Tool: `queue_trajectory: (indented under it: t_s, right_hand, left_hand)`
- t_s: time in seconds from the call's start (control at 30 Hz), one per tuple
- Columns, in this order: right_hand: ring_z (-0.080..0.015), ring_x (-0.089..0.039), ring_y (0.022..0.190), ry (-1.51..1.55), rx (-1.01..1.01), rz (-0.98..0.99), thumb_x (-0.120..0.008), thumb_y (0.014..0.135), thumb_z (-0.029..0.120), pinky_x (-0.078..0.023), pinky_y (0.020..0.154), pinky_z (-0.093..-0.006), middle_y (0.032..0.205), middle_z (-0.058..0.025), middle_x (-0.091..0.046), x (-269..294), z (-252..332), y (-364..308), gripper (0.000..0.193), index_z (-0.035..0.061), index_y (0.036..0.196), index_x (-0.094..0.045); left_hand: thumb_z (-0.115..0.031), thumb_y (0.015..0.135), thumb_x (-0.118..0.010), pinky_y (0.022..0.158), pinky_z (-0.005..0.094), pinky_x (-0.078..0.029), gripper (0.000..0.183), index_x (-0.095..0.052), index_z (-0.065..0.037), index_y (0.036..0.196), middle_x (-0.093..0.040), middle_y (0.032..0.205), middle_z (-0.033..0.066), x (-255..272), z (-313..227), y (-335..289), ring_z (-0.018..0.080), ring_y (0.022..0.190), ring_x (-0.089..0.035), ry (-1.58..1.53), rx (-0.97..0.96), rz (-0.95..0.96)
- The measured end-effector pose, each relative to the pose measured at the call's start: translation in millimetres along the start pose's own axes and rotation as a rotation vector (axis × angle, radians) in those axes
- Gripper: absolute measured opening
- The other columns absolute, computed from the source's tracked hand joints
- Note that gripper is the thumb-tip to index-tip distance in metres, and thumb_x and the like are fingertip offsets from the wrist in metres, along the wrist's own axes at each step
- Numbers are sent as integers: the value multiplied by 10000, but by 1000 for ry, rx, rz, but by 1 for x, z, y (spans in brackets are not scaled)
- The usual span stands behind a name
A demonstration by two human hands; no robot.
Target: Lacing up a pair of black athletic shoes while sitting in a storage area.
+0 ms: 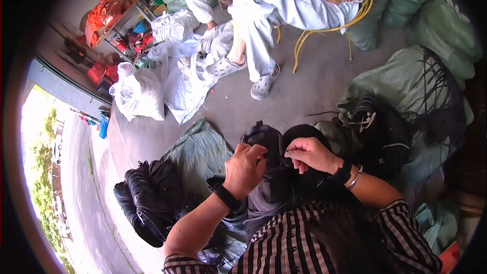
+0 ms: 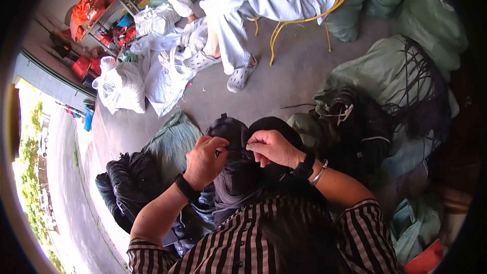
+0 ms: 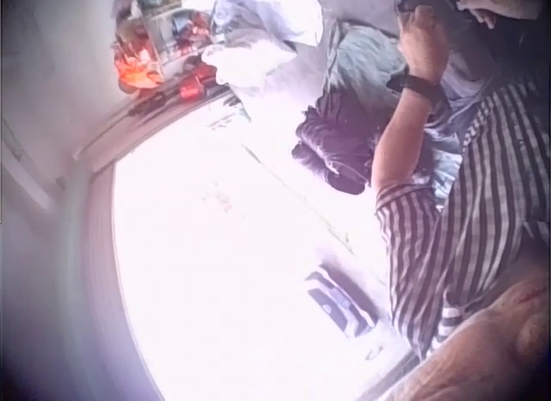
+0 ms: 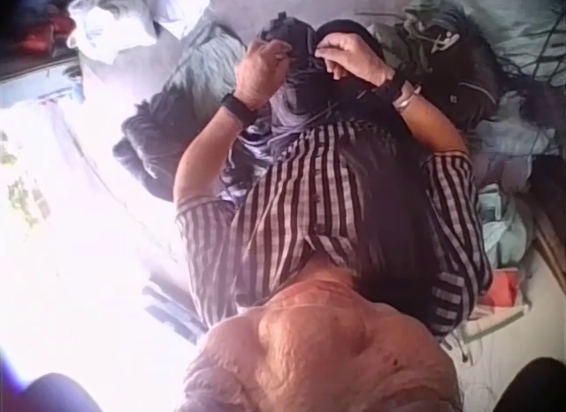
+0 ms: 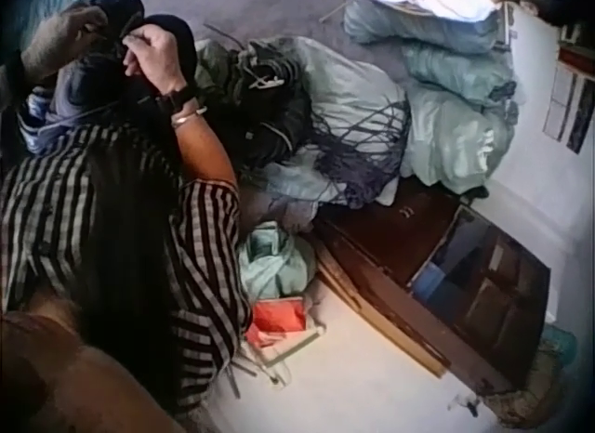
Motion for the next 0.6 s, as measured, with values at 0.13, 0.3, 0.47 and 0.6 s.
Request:
queue_trajectory:
  t_s: [0.13,0.3,0.47,0.6]
  right_hand:
    - [-119,-599,528,68,-35,16,-568,904,135,-475,472,-211,675,-53,-607,6,0,3,160,-13,956,-605]
    - [-133,-619,598,46,7,24,-553,893,85,-496,547,-233,777,-102,-652,13,15,-6,224,-13,1094,-548]
    - [-129,-626,630,40,117,-222,-550,901,68,-490,555,-232,784,-113,-661,36,16,-4,147,-20,1019,-550]
    - [-113,-619,628,65,66,-138,-542,909,61,-483,516,-210,779,-108,-659,37,15,-4,102,-14,977,-550]
  left_hand:
    - [-49,705,-617,777,371,-481,229,-604,-141,915,-620,834,-9,-6,-4,5,227,934,-559,214,-136,-89]
    - [-41,684,-641,763,379,-481,213,-607,-149,864,-570,839,9,-4,-11,7,252,909,-550,302,-250,-162]
    - [-108,689,-628,797,379,-446,108,-595,-135,788,-532,814,34,-4,-19,9,244,883,-529,371,-344,-91]
    - [-130,643,-610,742,336,-426,104,-558,-110,731,-504,752,20,-18,-33,9,211,817,-527,710,-577,-58]
Point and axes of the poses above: each hand's wrist, its own y-axis towards the middle knuckle, its own x-axis out of the back of the hand, z = x × y, the point moved 4 cm from there along y, towards the middle knuckle
